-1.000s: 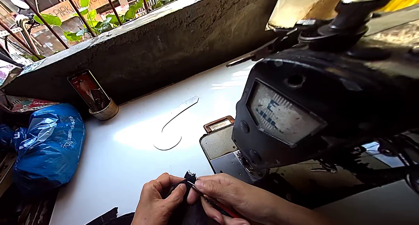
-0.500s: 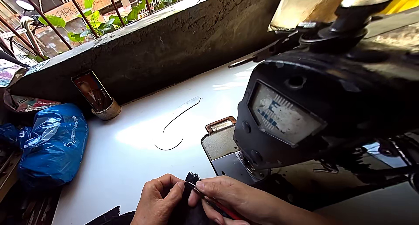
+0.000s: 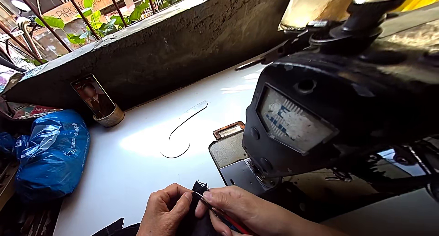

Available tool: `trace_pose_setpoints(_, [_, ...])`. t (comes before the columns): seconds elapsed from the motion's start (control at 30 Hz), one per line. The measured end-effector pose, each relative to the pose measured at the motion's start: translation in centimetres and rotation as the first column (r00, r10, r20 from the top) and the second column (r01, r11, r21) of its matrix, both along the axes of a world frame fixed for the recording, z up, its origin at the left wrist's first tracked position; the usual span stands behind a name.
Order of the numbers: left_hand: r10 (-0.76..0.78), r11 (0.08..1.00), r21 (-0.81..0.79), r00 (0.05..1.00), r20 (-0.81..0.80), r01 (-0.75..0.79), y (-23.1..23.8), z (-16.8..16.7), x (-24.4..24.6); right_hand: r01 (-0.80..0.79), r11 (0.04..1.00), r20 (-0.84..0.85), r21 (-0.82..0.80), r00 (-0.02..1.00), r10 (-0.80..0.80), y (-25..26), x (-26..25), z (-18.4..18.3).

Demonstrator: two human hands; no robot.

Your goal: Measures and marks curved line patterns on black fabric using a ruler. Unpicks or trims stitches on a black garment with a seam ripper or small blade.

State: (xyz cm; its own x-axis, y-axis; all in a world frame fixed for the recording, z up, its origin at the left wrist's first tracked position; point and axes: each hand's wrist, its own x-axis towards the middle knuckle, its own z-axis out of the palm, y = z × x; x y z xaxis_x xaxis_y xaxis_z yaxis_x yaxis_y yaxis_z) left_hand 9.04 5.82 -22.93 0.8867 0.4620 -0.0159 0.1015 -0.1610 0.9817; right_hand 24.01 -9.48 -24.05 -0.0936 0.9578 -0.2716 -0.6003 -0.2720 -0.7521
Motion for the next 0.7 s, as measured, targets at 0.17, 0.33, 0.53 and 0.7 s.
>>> trace_pose_setpoints(0.17, [-0.035, 0.999, 0.02, 0.999, -0.002, 0.035, 0.1, 0.1, 0.0, 0.097, 0.995, 0.01, -0.009, 0.995, -0.097, 0.0, -0.9, 0.0])
trace_pose_setpoints(0.33, [-0.071, 0.982, -0.174, 0.997, 0.011, 0.072, 0.6, -0.1, 0.0, 0.178, 0.983, 0.009, 0.039, 0.984, -0.179, -0.1, -1.6, -0.3])
trace_pose_setpoints(0.53, [0.01, 0.936, -0.352, 0.998, -0.058, -0.03, 0.5, 0.2, 0.3, 0.184, 0.98, -0.036, 0.08, 0.983, -0.182, 0.0, -1.3, -0.5])
trace_pose_setpoints(0.7, [0.033, 0.939, -0.34, 0.998, -0.049, -0.048, 0.2, 0.2, 0.4, 0.159, 0.984, -0.03, 0.077, 0.987, -0.158, 0.0, -0.9, -0.6])
